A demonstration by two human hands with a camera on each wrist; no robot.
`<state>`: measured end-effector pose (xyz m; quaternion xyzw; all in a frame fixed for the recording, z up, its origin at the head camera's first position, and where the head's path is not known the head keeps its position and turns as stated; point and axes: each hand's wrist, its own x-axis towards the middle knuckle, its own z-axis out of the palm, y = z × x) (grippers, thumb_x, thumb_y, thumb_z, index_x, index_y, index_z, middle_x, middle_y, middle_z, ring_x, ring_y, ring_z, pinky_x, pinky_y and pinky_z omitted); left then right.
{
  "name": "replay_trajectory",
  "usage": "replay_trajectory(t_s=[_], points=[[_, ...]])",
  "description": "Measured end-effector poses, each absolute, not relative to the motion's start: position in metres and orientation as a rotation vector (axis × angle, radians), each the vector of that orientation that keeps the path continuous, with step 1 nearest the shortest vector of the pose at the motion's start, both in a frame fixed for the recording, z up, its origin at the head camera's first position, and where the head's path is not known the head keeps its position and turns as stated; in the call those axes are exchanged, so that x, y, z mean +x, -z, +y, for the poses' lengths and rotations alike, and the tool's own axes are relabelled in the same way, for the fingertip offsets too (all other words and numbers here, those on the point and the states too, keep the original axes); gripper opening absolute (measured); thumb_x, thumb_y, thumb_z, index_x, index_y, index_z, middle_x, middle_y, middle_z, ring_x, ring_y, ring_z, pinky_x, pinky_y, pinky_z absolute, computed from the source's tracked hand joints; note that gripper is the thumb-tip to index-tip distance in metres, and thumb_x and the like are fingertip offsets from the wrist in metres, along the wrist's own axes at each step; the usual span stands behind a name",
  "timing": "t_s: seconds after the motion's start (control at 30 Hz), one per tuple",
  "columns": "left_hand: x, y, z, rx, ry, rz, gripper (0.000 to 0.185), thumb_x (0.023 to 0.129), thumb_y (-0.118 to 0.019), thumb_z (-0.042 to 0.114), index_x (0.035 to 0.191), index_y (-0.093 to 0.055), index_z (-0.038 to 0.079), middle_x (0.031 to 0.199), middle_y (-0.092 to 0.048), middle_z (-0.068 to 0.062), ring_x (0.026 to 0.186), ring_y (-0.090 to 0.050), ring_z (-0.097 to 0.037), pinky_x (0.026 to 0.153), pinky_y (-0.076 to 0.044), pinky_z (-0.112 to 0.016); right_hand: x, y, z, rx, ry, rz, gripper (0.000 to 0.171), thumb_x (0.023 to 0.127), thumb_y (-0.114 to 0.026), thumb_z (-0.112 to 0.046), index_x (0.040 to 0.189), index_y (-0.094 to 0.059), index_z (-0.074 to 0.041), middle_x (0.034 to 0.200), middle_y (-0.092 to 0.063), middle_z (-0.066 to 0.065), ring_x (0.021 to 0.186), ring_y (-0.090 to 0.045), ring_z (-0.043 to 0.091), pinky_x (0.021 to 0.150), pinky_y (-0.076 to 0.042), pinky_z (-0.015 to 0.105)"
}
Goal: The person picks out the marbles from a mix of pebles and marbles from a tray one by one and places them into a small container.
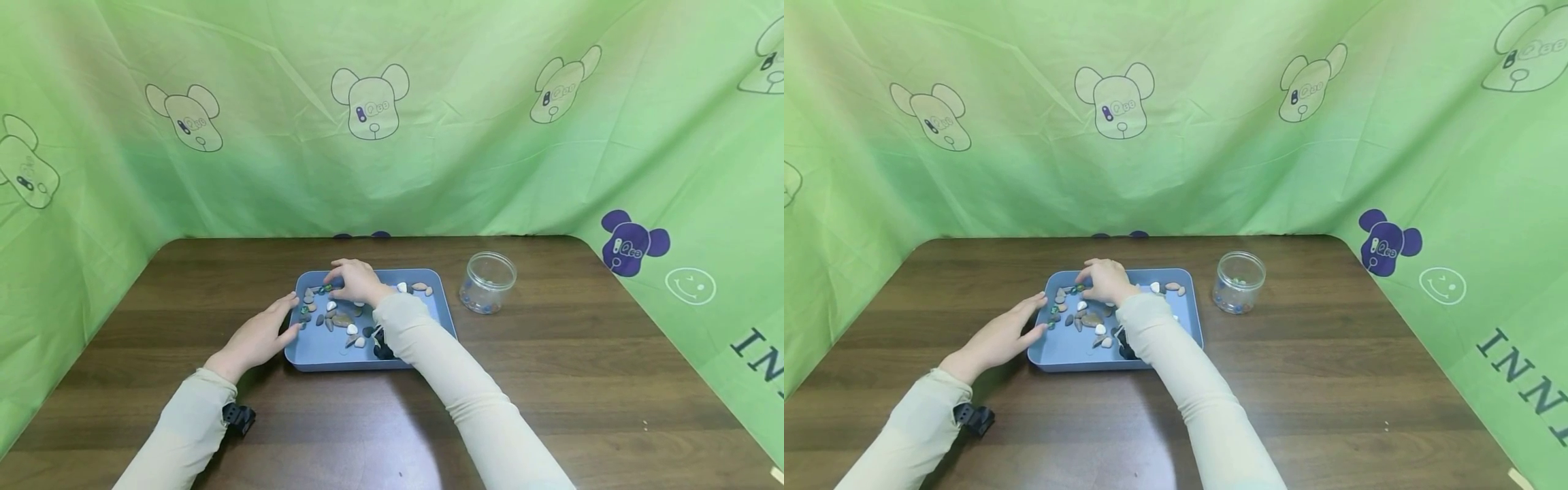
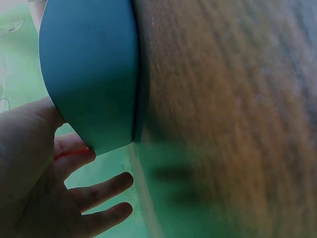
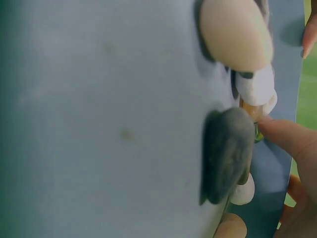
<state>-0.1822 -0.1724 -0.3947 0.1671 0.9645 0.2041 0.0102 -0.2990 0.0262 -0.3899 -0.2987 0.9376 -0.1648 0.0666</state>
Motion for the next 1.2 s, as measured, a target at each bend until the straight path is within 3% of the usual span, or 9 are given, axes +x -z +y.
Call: replay_trajectory(t_s=[0.5, 1.2], points=[[-0.182, 0.396, -0.172, 0.525, -0.642, 3.015, 0.054, 0.094, -0.05, 0.026, 0.14, -0.039, -0.001, 0.149, -0.033, -0.021, 0.133, -0.04, -0.038, 0.105, -0.037, -0.052, -0.296, 0.391, 0.026, -0.88, 0.431, 2.852, 0.021, 0.085, -0.068, -0.025, 0.105, -0.072, -0.02, 0.147, -0.042, 0.005, 0.135, -0.04, 0.028, 0.113, -0.027, 0.048], [-0.181, 0.394, -0.172, 0.537, -0.638, 3.024, 0.054, 0.094, -0.05, 0.026, 0.139, -0.039, -0.001, 0.149, -0.034, -0.021, 0.132, -0.041, -0.038, 0.106, -0.037, -0.051, -0.302, 0.382, 0.049, -0.911, 0.442, 2.824, 0.015, 0.085, -0.067, -0.012, 0.098, -0.072, -0.008, 0.138, -0.05, 0.013, 0.132, -0.044, 0.029, 0.108, -0.039, 0.038]])
